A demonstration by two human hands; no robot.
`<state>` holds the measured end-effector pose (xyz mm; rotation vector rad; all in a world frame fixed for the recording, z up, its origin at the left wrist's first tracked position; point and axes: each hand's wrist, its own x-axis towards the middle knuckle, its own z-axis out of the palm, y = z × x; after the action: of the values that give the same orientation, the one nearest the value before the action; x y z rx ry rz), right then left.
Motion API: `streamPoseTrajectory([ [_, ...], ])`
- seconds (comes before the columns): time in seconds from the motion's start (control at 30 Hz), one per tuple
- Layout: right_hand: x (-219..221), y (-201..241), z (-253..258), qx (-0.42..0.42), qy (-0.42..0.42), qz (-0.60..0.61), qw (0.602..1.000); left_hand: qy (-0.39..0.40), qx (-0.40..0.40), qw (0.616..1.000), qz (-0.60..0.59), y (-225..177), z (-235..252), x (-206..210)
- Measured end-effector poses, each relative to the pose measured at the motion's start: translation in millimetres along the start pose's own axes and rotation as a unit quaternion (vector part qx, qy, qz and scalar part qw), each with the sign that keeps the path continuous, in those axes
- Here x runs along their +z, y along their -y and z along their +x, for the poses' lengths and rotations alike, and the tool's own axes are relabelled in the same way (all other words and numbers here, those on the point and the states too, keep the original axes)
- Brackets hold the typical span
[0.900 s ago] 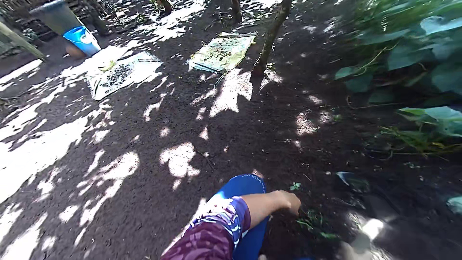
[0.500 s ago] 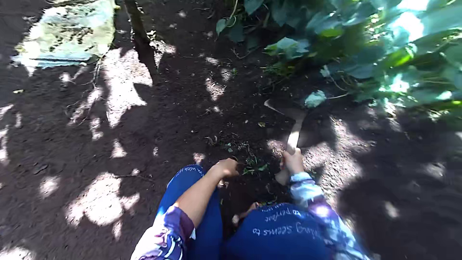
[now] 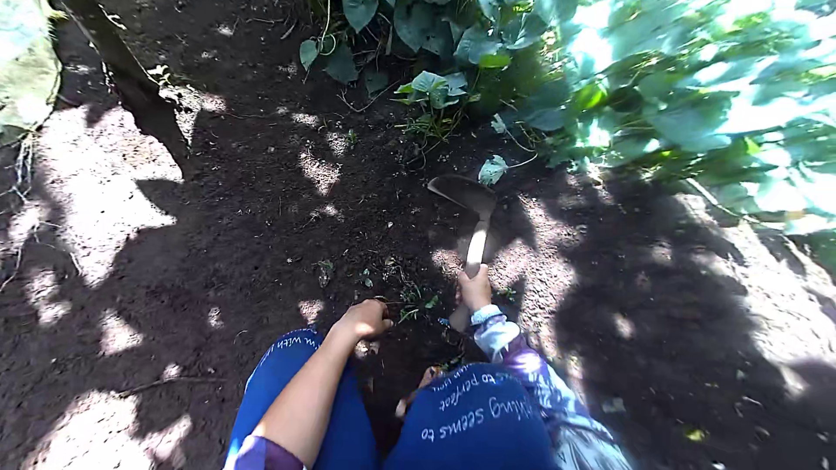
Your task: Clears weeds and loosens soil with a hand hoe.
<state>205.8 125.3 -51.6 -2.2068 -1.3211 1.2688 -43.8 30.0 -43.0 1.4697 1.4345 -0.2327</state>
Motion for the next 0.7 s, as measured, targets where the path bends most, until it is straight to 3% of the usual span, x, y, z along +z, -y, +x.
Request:
streamPoseTrajectory([
  [0.1,18.9,-29.1,-2.1,0.032,0.029,-0.06,0.997,0.005,0.014,1.0,-0.011,-2.5,2.0,2.9],
  [0.2,11.4,-35.7,-12.6,0.052,0.056,-0.004,0.997,0.002,0.0,1.0,-0.018,2.3,3.8,1.8],
  [0.37,-8.3,-5.2,11.4,0.028,-0.027,0.091,0.995,0.007,-0.026,1.0,-0.005,6.1,2.4,-0.8],
  [0.53,1.5,-55.3,-23.7,0.079,0.011,0.008,0.997,0.006,-0.005,1.0,-0.013,6.5,5.3,-0.5],
  [0.6,-16.7,-49.3,-27.4,0.079,0.019,0.039,0.996,0.008,-0.014,1.0,-0.013,8.1,6.5,-0.3],
  [0.7,-31.3,-24.5,-11.9,0.065,-0.03,0.097,0.993,0.014,-0.023,1.0,-0.001,9.6,9.4,-2.0],
])
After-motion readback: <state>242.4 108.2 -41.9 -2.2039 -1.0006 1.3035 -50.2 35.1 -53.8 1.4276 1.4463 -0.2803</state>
